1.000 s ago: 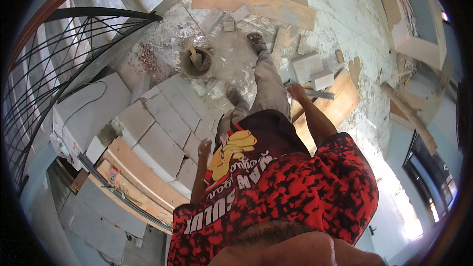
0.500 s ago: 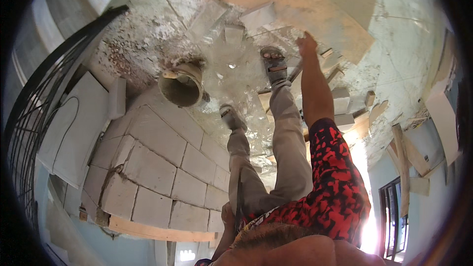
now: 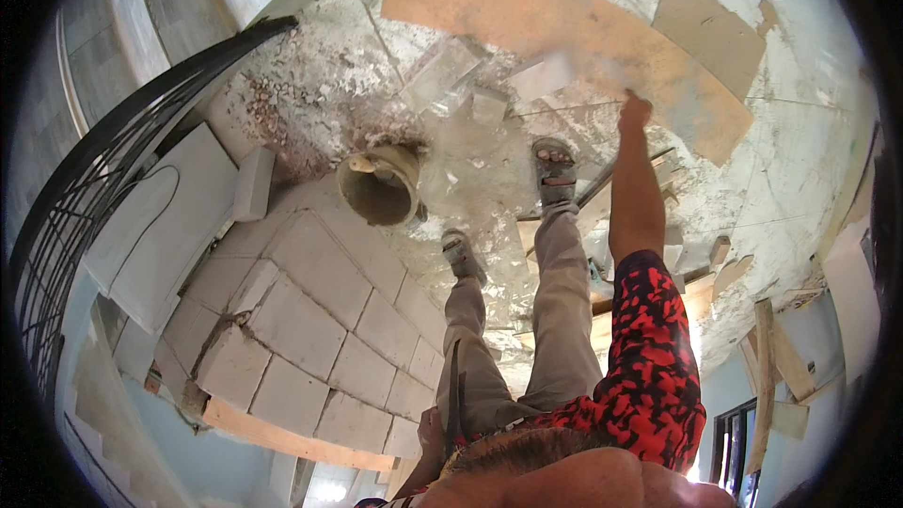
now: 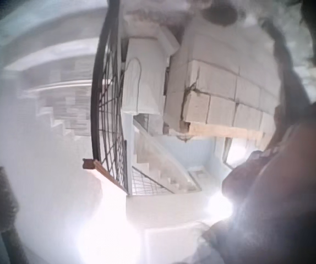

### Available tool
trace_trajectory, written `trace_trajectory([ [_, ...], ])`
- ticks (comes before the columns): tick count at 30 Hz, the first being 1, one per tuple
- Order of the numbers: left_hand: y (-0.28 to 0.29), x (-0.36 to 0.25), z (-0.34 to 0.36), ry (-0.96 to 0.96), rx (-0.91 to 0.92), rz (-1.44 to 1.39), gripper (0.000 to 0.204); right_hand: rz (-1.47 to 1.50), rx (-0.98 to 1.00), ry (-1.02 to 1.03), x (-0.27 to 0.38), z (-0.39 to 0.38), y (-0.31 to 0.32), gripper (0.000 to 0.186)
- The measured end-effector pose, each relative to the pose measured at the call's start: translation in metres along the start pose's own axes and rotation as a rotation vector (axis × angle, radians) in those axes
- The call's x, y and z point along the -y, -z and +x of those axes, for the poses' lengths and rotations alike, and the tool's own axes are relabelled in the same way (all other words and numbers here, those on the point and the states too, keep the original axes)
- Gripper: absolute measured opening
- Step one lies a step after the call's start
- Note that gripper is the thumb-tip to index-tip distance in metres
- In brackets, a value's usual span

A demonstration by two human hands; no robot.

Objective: The person fits a curved wooden board against a brick structure, secures it using a hammer and nails, and then trims the excess wood with a hand saw.

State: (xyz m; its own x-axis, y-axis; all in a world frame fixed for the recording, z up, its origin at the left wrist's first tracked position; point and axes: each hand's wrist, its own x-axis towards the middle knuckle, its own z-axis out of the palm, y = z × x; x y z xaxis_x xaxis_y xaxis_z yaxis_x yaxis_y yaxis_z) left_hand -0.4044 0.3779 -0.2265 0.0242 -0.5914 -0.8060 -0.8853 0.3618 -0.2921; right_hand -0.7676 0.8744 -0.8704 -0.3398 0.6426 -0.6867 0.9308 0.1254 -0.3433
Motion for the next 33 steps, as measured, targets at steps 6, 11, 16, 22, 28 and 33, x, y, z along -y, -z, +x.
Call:
trace_trajectory([
  [6,-0.038,0.018,-0.028,-0.006,-0.086,0.002,0.042,-0.741,-0.088,0.928,0.151,-0.032,-0.033,0.062],
  [11,-0.041,0.016,-0.025,0.082,-0.051,-0.079,0.039,-1.012,-0.046,0.63,0.237,0.002,-0.03,0.068],
  [16,-0.067,-0.004,-0.037,0.059,-0.158,-0.134,0.037,-0.904,0.441,0.817,0.248,-0.007,0.017,0.067],
  [22,-0.07,-0.02,-0.013,-0.074,-0.071,-0.115,0.038,-0.648,0.153,1.3,0.142,-0.123,0.112,0.027],
  [28,-0.073,-0.073,0.005,-0.297,-0.027,-0.343,0.045,-0.758,0.094,1.3,0.173,-0.302,0.26,0.014],
  [33,-0.045,-0.099,0.001,-0.528,0.025,-0.652,0.054,-0.614,0.066,1.556,0.2,-0.437,0.331,0.021],
])
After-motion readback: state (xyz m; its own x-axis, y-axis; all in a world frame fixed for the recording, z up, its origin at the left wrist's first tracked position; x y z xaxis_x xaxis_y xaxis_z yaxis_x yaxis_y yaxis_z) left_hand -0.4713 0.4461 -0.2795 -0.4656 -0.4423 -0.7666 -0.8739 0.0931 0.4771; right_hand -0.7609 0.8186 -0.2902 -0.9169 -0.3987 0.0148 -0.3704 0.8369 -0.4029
